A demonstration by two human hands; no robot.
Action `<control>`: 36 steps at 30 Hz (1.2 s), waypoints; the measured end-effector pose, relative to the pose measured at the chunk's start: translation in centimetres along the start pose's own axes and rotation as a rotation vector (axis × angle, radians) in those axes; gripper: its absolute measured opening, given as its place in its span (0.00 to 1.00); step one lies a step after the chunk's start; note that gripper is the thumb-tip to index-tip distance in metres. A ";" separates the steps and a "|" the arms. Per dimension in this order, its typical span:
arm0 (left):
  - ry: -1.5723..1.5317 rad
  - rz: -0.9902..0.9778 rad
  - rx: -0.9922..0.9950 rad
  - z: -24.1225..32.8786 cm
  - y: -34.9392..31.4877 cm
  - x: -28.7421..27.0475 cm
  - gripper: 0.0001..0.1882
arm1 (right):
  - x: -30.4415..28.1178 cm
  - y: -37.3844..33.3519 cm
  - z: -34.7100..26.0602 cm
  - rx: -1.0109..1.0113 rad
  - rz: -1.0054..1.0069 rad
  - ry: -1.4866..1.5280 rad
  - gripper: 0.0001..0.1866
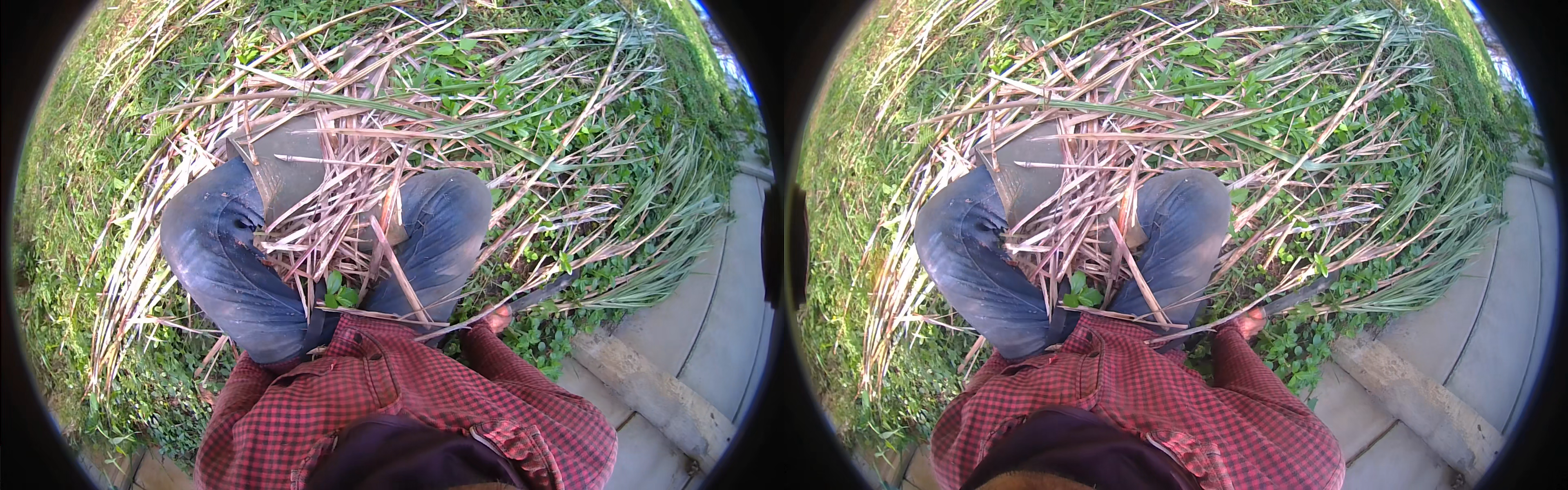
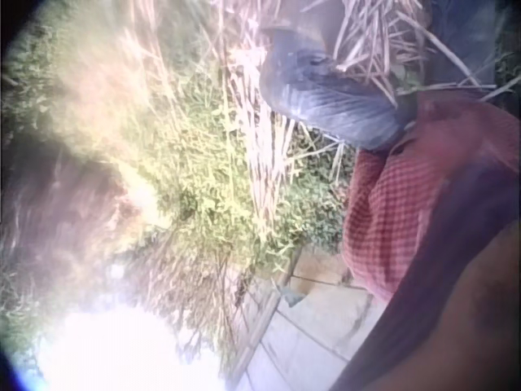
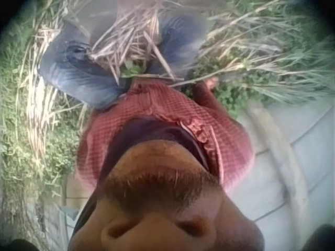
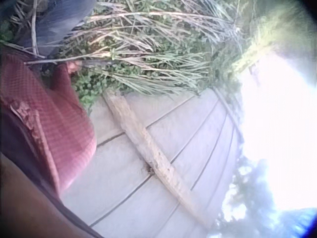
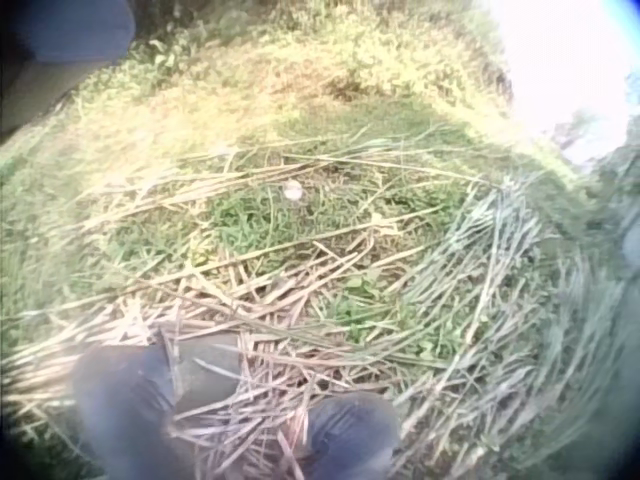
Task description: The person sits on the ground and uses a machete to chop long, thin sticks into smaller pieces. They hold the sticks with one hand and strike them with the machete in the other, creating a pile of cut material.
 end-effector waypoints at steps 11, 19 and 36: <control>-0.013 -0.023 -0.023 0.3 -1.5 1.5 0.19 | -0.8 -0.3 -1.1 -0.094 -0.022 -0.020 0.17; 0.079 -0.017 0.069 1.7 2.9 -1.1 0.19 | -2.4 -1.9 -2.7 0.026 0.079 -0.023 0.22; 0.216 -0.039 0.075 -0.2 4.1 -6.7 0.18 | -2.0 -0.2 -2.3 0.060 -0.006 0.067 0.29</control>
Point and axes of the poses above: each hand's wrist, its own y-axis towards the middle knuckle, its own x-axis out of the palm, z = x × y, the point moved 4 cm from there along y, towards the middle knuckle, and after that the axes turned 8 degrees about y, right-handed, at the moved point
